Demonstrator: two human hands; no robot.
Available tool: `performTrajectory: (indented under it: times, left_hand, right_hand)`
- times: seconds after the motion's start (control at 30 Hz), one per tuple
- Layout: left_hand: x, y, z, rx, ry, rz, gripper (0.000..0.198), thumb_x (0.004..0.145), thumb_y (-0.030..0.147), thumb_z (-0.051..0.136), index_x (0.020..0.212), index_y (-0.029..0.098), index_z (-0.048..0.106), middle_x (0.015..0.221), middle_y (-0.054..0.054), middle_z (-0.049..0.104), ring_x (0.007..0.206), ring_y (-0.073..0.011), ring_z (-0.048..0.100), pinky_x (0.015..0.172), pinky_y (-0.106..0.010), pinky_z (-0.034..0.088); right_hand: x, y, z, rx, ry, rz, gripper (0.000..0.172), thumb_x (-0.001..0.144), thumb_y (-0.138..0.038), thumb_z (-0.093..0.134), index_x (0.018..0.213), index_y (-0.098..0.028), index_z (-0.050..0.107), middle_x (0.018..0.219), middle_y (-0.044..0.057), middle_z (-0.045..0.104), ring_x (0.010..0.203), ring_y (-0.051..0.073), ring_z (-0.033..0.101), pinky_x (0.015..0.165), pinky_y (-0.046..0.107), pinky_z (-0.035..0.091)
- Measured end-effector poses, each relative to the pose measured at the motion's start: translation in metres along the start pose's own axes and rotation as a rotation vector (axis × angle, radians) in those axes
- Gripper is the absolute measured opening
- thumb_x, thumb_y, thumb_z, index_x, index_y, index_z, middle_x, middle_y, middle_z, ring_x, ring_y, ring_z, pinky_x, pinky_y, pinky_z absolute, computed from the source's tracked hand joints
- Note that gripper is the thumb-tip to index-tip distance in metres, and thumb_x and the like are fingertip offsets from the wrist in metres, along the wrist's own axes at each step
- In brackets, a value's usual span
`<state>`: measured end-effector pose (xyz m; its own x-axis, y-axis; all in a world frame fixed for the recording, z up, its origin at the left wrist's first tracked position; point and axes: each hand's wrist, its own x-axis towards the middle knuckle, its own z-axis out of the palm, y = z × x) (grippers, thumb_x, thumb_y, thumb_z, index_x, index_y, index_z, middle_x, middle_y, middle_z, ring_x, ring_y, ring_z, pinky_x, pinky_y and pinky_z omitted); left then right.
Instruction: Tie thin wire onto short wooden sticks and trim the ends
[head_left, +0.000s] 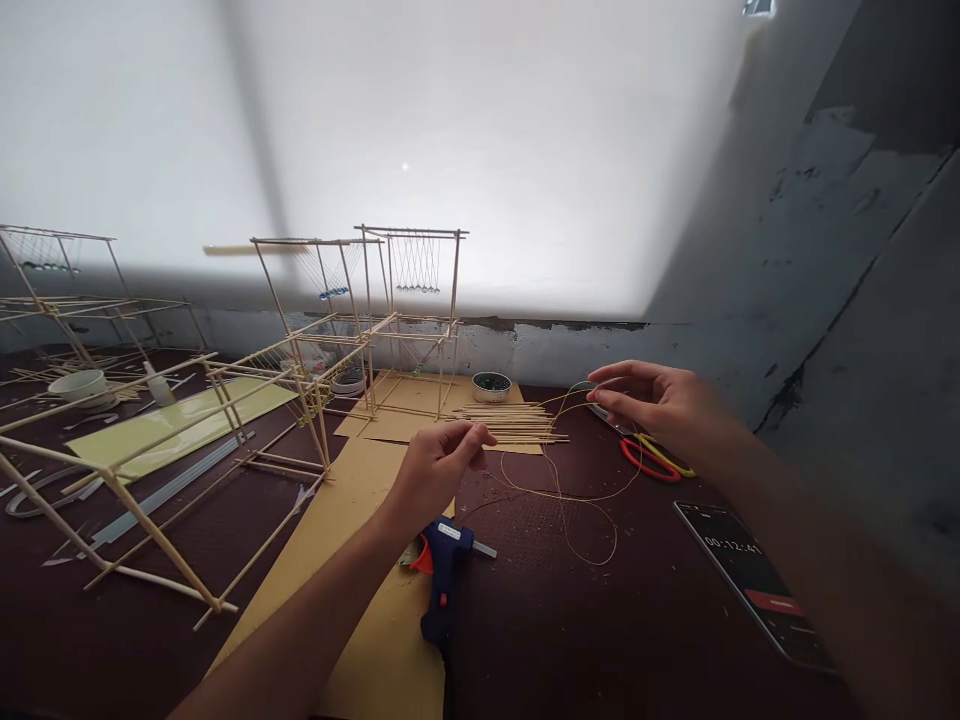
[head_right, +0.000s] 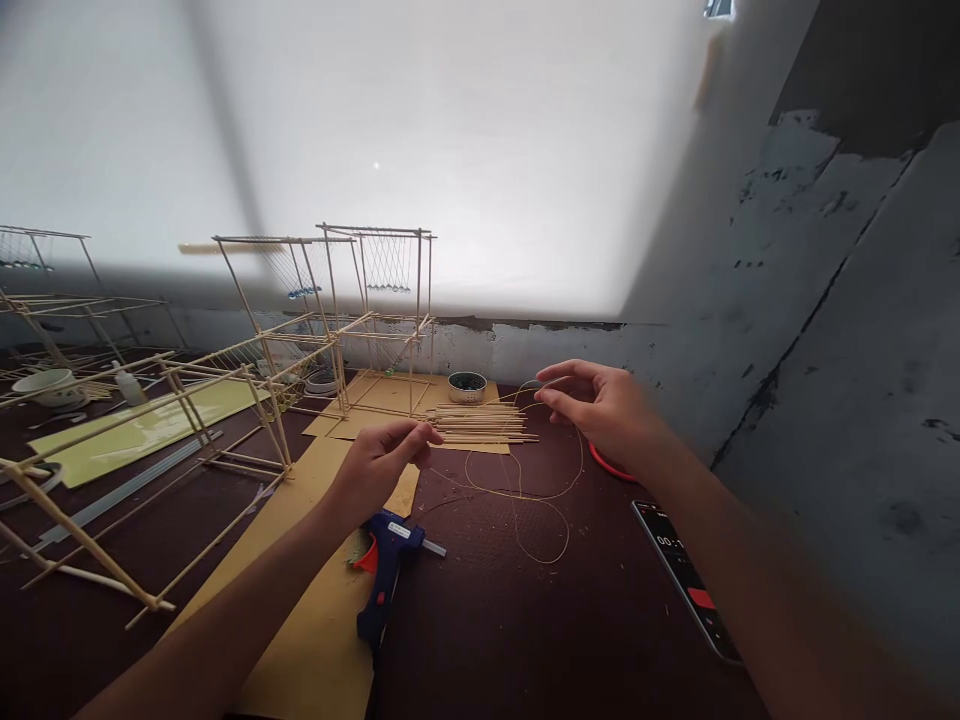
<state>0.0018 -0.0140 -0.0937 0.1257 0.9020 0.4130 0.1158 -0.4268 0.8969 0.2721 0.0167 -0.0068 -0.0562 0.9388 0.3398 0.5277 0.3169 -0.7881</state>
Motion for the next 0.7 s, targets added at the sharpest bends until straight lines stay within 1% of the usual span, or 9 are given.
performTrajectory:
  times: [0.07,0.2,0.3,0.4,0.47,0.53,0.6,0.63,0.7]
  left_hand:
    - [0.0,-0.001,0.0,-0.004,-0.017,-0.006,0.041,0.094,0.052,0.054,0.086,0.016,0.072,0.066,-0.001,0.064,0.067,-0.014,0.06,0.066,-0.024,0.045]
    - [-0.001,-0.001,0.001,0.045,-0.041,-0.008,0.041,0.095,0.052,0.052,0.089,0.017,0.073,0.064,0.0,0.06,0.064,-0.0125,0.056,0.064,-0.024,0.043]
    - [-0.003,0.0,0.002,0.11,-0.059,-0.007,0.041,0.096,0.051,0.05,0.092,0.018,0.074,0.063,0.001,0.058,0.063,-0.0121,0.055,0.062,-0.023,0.041]
    - [-0.003,0.001,0.002,0.165,-0.075,-0.001,0.042,0.097,0.051,0.048,0.092,0.018,0.074,0.064,0.0,0.059,0.062,-0.0124,0.055,0.06,-0.024,0.04]
    - [-0.003,0.002,0.002,0.191,-0.076,0.012,0.043,0.097,0.05,0.047,0.091,0.017,0.073,0.063,0.0,0.059,0.061,-0.0126,0.055,0.06,-0.024,0.039]
    - [-0.003,0.003,0.001,0.214,-0.071,0.029,0.042,0.098,0.049,0.047,0.09,0.017,0.073,0.063,0.0,0.06,0.062,-0.0126,0.056,0.061,-0.024,0.04]
    - [-0.004,0.005,0.001,0.232,-0.064,0.046,0.041,0.098,0.048,0.047,0.089,0.017,0.072,0.063,0.001,0.06,0.062,-0.0123,0.056,0.061,-0.024,0.04]
    - [-0.004,0.005,0.0,0.24,-0.061,0.054,0.041,0.098,0.048,0.047,0.089,0.017,0.072,0.062,0.001,0.059,0.061,-0.012,0.056,0.061,-0.024,0.039]
    - [-0.005,0.006,0.0,0.253,-0.055,0.065,0.041,0.099,0.047,0.046,0.088,0.017,0.072,0.061,0.002,0.058,0.059,-0.0112,0.054,0.059,-0.023,0.038]
  right_hand:
    - [-0.005,-0.004,0.0,-0.089,-0.024,-0.022,0.045,0.076,-0.055,0.076,0.104,-0.021,0.072,0.091,0.007,0.075,0.066,0.019,0.066,0.067,0.035,0.054]
    - [-0.018,-0.02,0.008,-0.316,-0.019,-0.088,0.03,0.082,-0.043,0.07,0.106,-0.026,0.072,0.092,0.004,0.075,0.065,0.018,0.063,0.062,0.033,0.049]
    - [-0.026,-0.03,0.02,-0.375,-0.063,-0.192,0.023,0.085,-0.038,0.066,0.105,-0.027,0.072,0.087,0.003,0.074,0.067,0.019,0.064,0.062,0.033,0.049]
    - [-0.031,-0.034,0.036,-0.459,-0.101,-0.351,0.022,0.087,-0.035,0.063,0.104,-0.026,0.073,0.098,0.006,0.074,0.08,0.023,0.066,0.072,0.036,0.051]
    - [-0.034,-0.032,0.048,-0.511,-0.136,-0.459,0.024,0.087,-0.033,0.064,0.107,-0.025,0.074,0.111,0.007,0.072,0.098,0.027,0.065,0.085,0.041,0.051]
    - [-0.037,-0.028,0.059,-0.547,-0.155,-0.537,0.03,0.086,-0.027,0.063,0.114,-0.026,0.073,0.122,0.008,0.069,0.115,0.031,0.059,0.099,0.048,0.046]
    - [-0.037,-0.023,0.069,-0.549,-0.174,-0.565,0.039,0.084,-0.019,0.061,0.121,-0.027,0.07,0.128,0.008,0.066,0.123,0.032,0.055,0.104,0.051,0.042]
    - [-0.036,-0.021,0.073,-0.52,-0.205,-0.556,0.042,0.083,-0.016,0.06,0.123,-0.027,0.069,0.13,0.007,0.065,0.124,0.031,0.055,0.105,0.049,0.042]
    - [-0.033,-0.018,0.079,-0.422,-0.293,-0.509,0.041,0.084,-0.017,0.059,0.122,-0.027,0.07,0.131,0.006,0.065,0.122,0.027,0.057,0.103,0.043,0.044]
